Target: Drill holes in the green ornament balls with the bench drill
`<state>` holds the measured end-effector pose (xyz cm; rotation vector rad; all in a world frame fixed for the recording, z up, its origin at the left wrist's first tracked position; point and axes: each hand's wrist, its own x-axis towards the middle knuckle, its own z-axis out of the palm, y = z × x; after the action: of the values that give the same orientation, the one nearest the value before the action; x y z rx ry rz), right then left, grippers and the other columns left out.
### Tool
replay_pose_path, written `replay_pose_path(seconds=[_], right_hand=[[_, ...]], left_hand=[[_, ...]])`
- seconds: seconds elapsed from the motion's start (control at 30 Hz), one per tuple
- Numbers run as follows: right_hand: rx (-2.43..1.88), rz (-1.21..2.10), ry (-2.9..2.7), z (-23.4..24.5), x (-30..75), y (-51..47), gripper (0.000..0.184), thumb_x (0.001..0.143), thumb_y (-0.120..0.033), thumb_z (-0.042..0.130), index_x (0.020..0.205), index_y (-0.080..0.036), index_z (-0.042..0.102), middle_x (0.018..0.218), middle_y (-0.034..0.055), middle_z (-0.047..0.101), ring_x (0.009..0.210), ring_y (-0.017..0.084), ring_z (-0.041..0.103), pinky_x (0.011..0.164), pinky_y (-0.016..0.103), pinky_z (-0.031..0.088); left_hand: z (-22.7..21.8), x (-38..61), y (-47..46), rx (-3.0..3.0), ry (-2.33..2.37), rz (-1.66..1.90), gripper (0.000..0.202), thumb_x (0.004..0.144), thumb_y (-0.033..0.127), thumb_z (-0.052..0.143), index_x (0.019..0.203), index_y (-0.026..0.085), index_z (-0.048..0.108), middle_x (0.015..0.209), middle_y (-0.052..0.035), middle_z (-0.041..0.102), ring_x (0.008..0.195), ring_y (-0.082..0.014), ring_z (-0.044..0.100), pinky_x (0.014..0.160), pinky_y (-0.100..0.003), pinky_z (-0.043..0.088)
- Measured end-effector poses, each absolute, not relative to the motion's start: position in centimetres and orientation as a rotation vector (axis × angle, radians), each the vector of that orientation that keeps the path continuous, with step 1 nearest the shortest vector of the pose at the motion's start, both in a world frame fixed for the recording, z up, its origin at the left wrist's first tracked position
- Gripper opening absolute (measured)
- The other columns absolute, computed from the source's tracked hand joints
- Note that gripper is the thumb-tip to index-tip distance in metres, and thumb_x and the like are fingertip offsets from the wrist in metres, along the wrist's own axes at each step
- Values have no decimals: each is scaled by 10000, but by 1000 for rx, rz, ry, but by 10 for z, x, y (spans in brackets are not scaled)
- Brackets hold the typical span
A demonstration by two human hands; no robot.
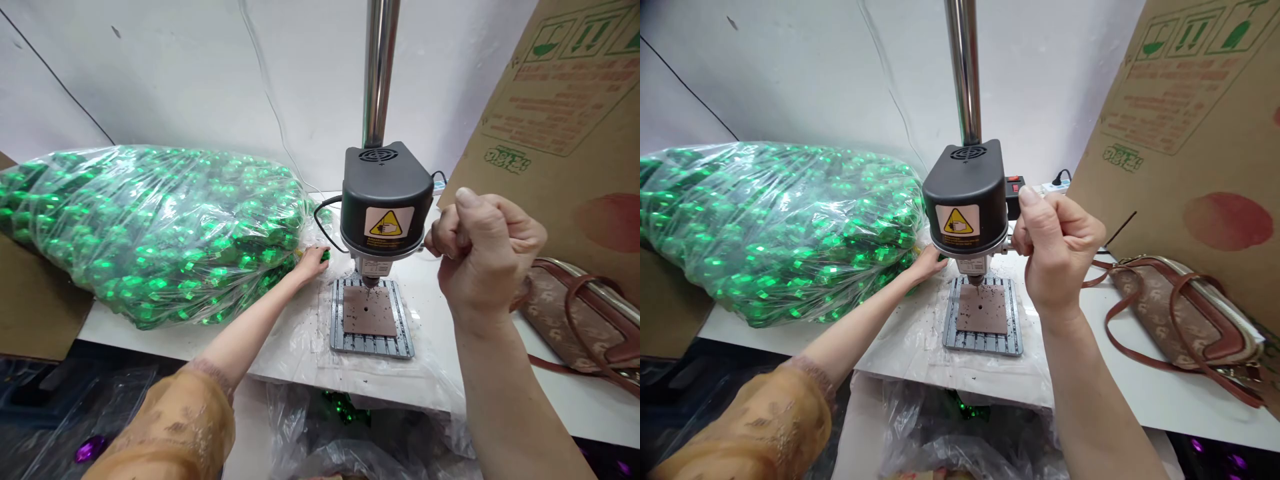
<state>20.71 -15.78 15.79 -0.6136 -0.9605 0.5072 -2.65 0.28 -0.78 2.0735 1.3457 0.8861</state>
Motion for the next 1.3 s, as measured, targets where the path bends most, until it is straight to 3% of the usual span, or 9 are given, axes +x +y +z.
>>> replay_pose_path(seconds=[0.17,0.33,0.47,0.6,1.07,1.13,1.3], right_hand=[[-604,502,-959,157,207,-157,472,802,-291,707,464,-211,388,395,-71,385,369,50,334,417,282,249],[-601,487,-949,158,205,-157,464,803,-283,689,467,-217,376,386,-72,382,366,53,334,410,283,254],[-587,484,-968,157,206,-157,456,813,-269,683,475,-217,382,392,-71,385,364,51,317,398,285,244],[-576,461,-1009,155,208,-155,473,851,-277,673,491,-217,372,406,-76,370,370,45,318,398,275,260],[-599,458,-1038,154,209,-151,575,848,-450,731,486,-224,346,392,-79,332,363,48,295,391,277,250],[-619,456,-1041,153,210,-151,587,851,-476,727,492,-227,335,398,-74,327,377,50,292,401,283,258],[-630,469,-1044,152,211,-150,597,852,-504,728,508,-235,321,412,-68,317,396,61,283,415,304,246]], left_hand=[[-3,-50,-59,1348,959,1009,465,819,392,807,1229,218,672,1140,-76,739,1001,-232,719,949,-424,593],[-10,-44,-111,891,815,1076,518,791,458,882,1212,221,694,1121,-74,751,980,-219,742,926,-413,613],[-22,-22,-128,923,900,1153,570,737,431,935,1211,206,714,1075,-73,769,958,-209,733,951,-398,583],[-35,0,-131,1023,928,1216,620,727,444,934,1244,202,693,1077,-77,779,1051,-224,721,1041,-395,522],[-49,25,-127,1373,1022,1112,618,753,548,861,1215,185,668,1314,-147,724,1297,-322,653,1121,-469,501],[-49,25,-127,1418,1031,1099,589,749,521,870,1201,189,692,1315,-144,728,1359,-348,613,1190,-516,438],[-50,26,-131,1550,1114,1074,525,755,424,888,1217,232,731,1403,-139,686,1606,-377,311,1307,-593,208]])
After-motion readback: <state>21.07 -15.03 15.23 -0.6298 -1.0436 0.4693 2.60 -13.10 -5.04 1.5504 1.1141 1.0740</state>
